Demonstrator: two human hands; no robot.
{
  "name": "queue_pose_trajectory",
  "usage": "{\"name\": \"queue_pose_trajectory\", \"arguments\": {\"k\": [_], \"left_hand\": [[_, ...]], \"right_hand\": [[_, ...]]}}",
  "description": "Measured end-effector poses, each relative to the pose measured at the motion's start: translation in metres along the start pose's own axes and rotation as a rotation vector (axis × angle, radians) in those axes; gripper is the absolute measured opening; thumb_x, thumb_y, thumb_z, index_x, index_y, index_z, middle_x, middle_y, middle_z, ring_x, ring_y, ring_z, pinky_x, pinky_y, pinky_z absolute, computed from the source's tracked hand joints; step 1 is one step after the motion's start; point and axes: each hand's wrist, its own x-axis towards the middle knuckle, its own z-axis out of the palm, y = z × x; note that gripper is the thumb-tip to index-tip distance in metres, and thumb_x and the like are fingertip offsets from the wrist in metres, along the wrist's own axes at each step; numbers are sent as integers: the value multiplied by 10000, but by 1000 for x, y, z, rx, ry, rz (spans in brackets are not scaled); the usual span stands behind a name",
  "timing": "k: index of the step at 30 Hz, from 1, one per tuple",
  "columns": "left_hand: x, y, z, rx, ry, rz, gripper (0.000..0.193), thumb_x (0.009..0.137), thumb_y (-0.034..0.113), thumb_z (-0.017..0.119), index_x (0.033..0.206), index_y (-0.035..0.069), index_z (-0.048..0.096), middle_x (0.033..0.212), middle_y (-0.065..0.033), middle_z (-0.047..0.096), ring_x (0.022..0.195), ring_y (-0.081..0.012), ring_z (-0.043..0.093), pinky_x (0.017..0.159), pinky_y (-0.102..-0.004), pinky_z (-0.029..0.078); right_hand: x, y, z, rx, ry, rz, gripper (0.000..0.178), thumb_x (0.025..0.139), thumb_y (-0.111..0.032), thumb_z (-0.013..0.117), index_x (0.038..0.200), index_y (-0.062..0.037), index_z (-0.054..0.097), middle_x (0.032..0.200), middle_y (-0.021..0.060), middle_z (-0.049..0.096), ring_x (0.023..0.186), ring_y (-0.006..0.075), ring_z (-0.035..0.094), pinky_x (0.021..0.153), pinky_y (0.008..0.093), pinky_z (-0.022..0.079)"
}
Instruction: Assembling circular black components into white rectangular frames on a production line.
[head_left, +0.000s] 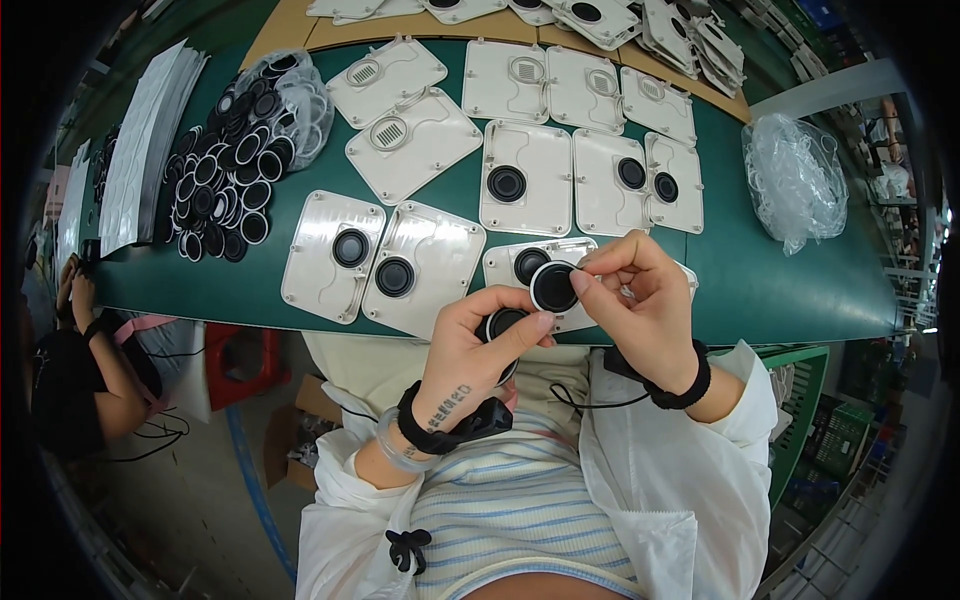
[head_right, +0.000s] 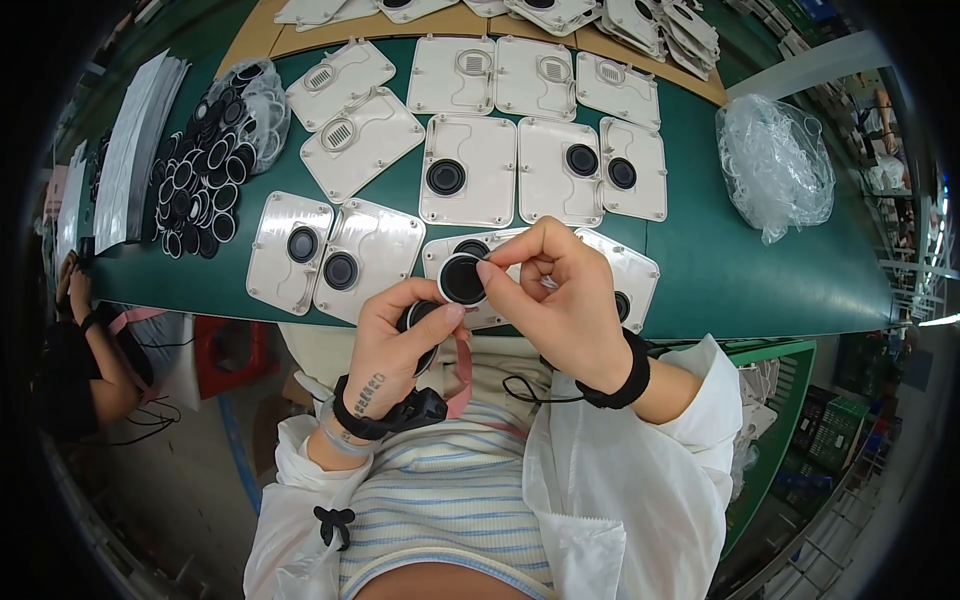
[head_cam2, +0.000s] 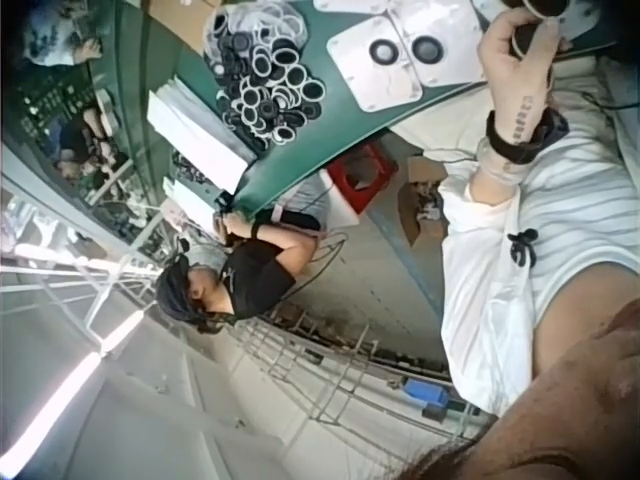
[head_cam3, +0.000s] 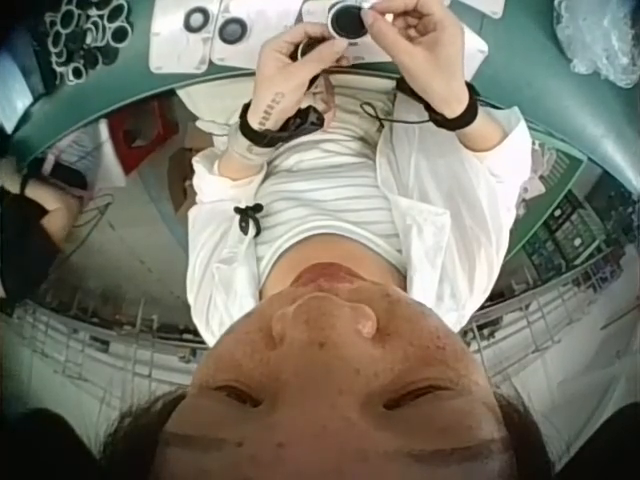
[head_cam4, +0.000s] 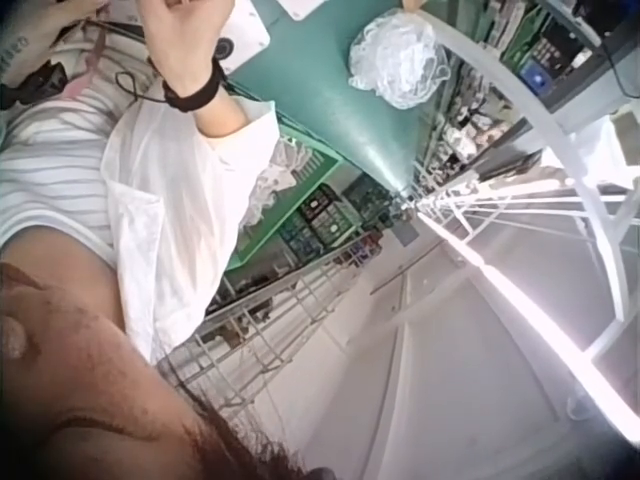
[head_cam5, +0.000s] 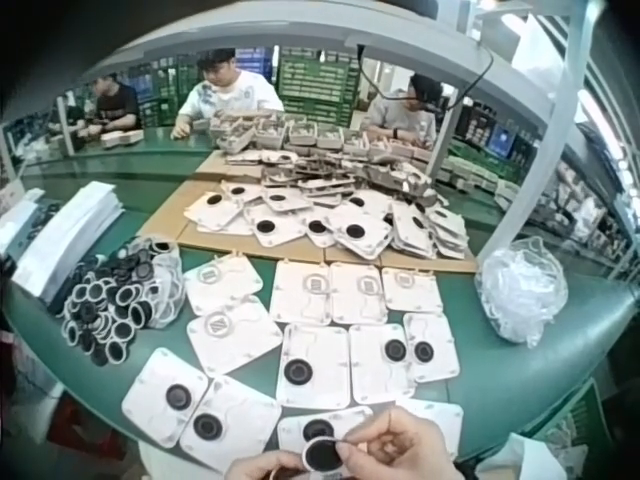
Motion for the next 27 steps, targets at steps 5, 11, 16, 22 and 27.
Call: {"name": "queue_pose_trajectory", "arguments": {"k": [5, 11, 16, 22, 27], "left_hand": [[4, -9, 2, 5, 105, 225, 153, 888, 133, 637, 980, 13, 615, 758, -31, 645, 579, -41, 582, 372, -181, 390], [-1, -7, -1, 124, 56, 183, 148, 898, 130, 625, 974, 3, 624, 735, -21, 637, 550, -29, 545, 439, -169, 393], [-3, -9, -4, 157, 48, 192, 139, 903, 120, 617, 967, -2, 634, 731, -19, 634, 588, -27, 548, 467, -168, 402], [-1, -11, -2, 188, 62, 265, 123, 899, 91, 611, 949, -18, 638, 770, -34, 635, 648, -58, 584, 548, -190, 441], [-1, -9, -3, 233, 63, 290, 115, 891, 70, 612, 938, -33, 638, 812, -46, 634, 685, -84, 608, 608, -209, 464]], "right_hand": [[1, -15, 0, -477, -5, -339, 175, 779, 19, 706, 916, -22, 604, 893, 56, 621, 614, 41, 503, 509, 174, 378], [-2, -6, -2, -415, -196, -274, 178, 780, 20, 701, 953, -15, 683, 946, 76, 652, 674, 86, 583, 514, 189, 425], [-3, -8, -2, -385, -236, -216, 171, 794, 22, 686, 963, 1, 683, 939, 81, 659, 711, 99, 610, 549, 197, 461], [-2, -6, -2, -382, -237, -212, 161, 796, 15, 689, 956, -5, 685, 927, 76, 658, 695, 91, 598, 535, 197, 450], [-2, -7, -2, -405, -252, -188, 161, 795, 14, 692, 954, -11, 688, 928, 72, 658, 684, 82, 587, 524, 195, 438]]}}
